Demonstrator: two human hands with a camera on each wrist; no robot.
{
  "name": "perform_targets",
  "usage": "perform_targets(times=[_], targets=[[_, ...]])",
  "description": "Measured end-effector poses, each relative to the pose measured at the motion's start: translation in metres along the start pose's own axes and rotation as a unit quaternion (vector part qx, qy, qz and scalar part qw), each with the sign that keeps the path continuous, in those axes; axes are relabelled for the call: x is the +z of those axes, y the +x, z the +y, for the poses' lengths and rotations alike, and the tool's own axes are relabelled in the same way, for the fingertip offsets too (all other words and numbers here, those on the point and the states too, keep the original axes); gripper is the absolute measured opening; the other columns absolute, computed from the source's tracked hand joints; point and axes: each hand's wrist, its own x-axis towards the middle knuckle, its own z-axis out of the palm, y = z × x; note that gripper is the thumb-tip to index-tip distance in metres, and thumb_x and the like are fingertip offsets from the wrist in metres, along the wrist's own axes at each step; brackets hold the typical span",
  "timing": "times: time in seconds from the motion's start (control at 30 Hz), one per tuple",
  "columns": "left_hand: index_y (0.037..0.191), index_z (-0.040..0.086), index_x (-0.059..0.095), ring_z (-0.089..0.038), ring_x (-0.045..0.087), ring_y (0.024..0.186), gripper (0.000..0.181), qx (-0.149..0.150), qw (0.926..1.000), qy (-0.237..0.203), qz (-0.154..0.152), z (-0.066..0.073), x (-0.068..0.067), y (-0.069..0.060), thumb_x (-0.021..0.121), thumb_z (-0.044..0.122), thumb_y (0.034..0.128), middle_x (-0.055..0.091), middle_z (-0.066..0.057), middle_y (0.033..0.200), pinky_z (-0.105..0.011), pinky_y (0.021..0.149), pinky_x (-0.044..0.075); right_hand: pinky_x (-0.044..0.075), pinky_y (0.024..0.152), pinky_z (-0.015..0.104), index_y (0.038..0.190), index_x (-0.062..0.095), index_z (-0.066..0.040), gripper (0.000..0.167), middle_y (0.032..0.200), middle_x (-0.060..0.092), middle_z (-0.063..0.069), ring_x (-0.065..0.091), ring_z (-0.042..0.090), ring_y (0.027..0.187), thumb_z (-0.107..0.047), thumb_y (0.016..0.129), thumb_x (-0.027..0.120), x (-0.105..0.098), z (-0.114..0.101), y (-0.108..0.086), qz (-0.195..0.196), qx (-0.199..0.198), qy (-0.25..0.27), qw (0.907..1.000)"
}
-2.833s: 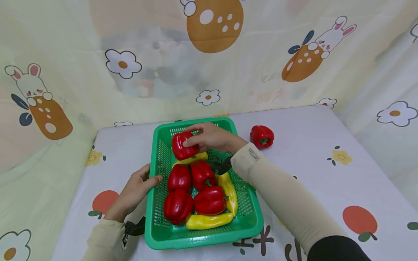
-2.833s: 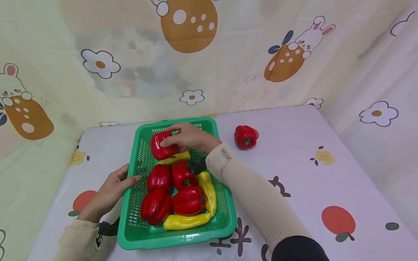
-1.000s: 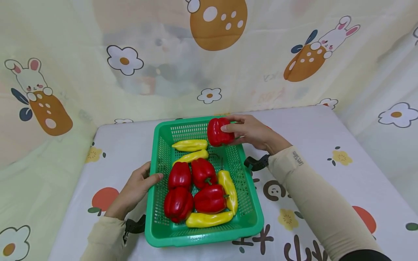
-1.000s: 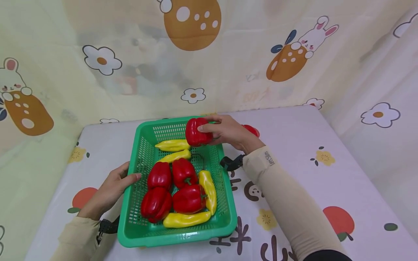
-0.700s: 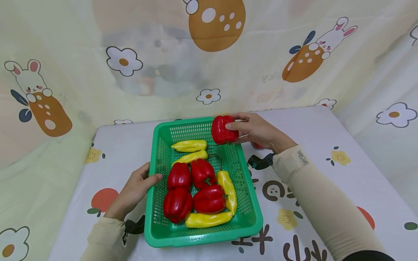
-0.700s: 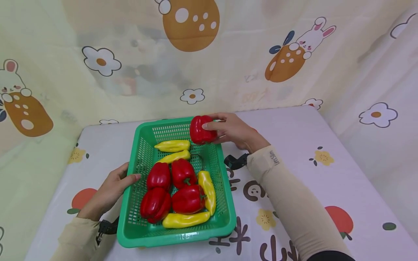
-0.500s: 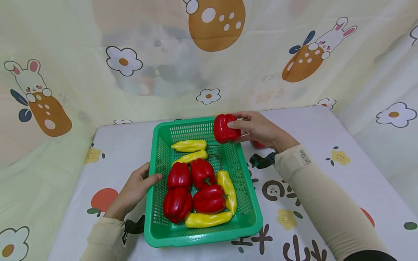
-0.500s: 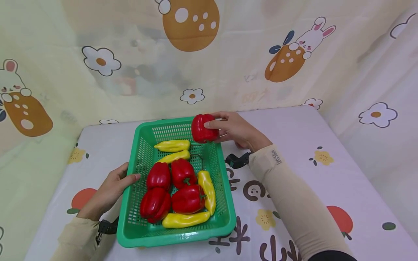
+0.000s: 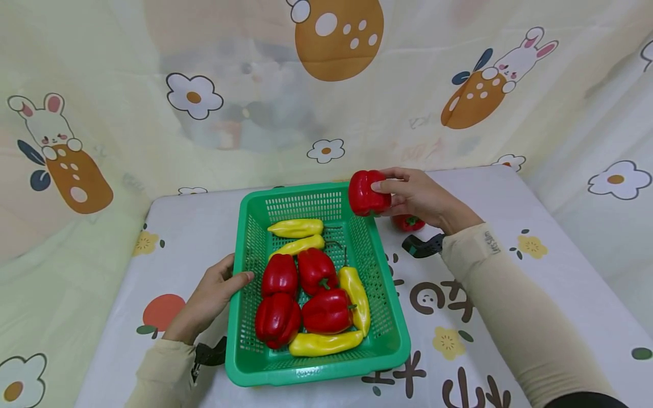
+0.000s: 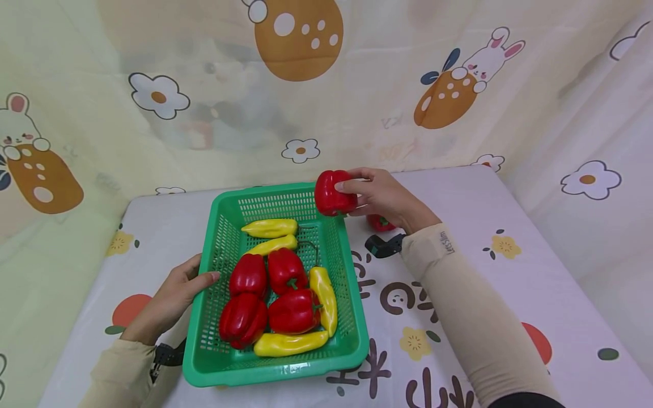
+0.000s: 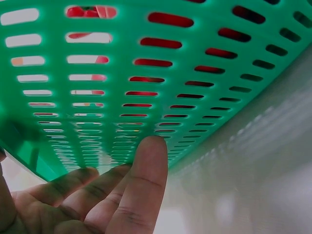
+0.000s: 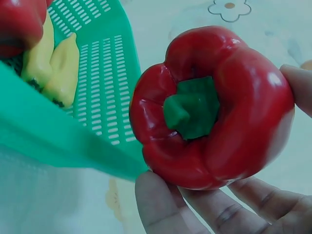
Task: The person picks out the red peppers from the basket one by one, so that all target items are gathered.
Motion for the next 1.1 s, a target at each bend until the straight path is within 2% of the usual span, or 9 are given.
perform_targets(times=[0.23,0.5,0.73,1.1], targets=[[0.153,0.0,0.042,-0.032,0.077,0.091,0.054,-0.001,1.0,0.0,-0.001,0.0,0.0,0.0,0.056,0.018,0.1037,0.064,-0.029,0.128,-0.042,0.073,0.066,0.06,0.098,0.046,0.154,0.04,-0.002,0.06,0.149,0.048,0.019,0.062,0.032,0.117,-0.024,0.103,0.063,-0.012,0.003,-0.005,0.025,-0.002,0.001,0.9997],[0.153,0.001,0.043,-0.032,0.077,0.092,0.054,-0.002,1.0,0.002,-0.001,0.0,0.0,0.0,0.057,0.018,0.1036,0.064,-0.029,0.129,-0.043,0.073,0.066,0.062,0.092,0.036,0.158,0.038,-0.004,0.064,0.15,0.047,0.018,0.059,0.03,0.118,-0.031,0.105,0.062,-0.025,0.009,-0.007,0.046,0.005,-0.003,0.9989],[0.155,0.002,0.042,-0.034,0.078,0.092,0.056,-0.002,1.0,0.004,0.003,-0.001,0.001,0.0,0.057,0.017,0.1033,0.064,-0.029,0.13,-0.043,0.071,0.066,0.062,0.09,0.031,0.16,0.036,-0.007,0.068,0.149,0.046,0.013,0.052,0.03,0.125,-0.031,0.103,0.064,-0.036,0.013,-0.008,0.058,0.017,0.01,0.9981],[0.154,0.002,0.043,-0.034,0.078,0.091,0.055,-0.004,1.0,0.0,0.007,0.0,0.001,0.0,0.057,0.018,0.103,0.065,-0.029,0.129,-0.043,0.072,0.066,0.061,0.09,0.03,0.16,0.035,-0.009,0.069,0.14,0.05,0.003,0.054,0.025,0.121,-0.039,0.104,0.062,-0.054,0.02,-0.008,0.075,0.026,0.021,0.9967]])
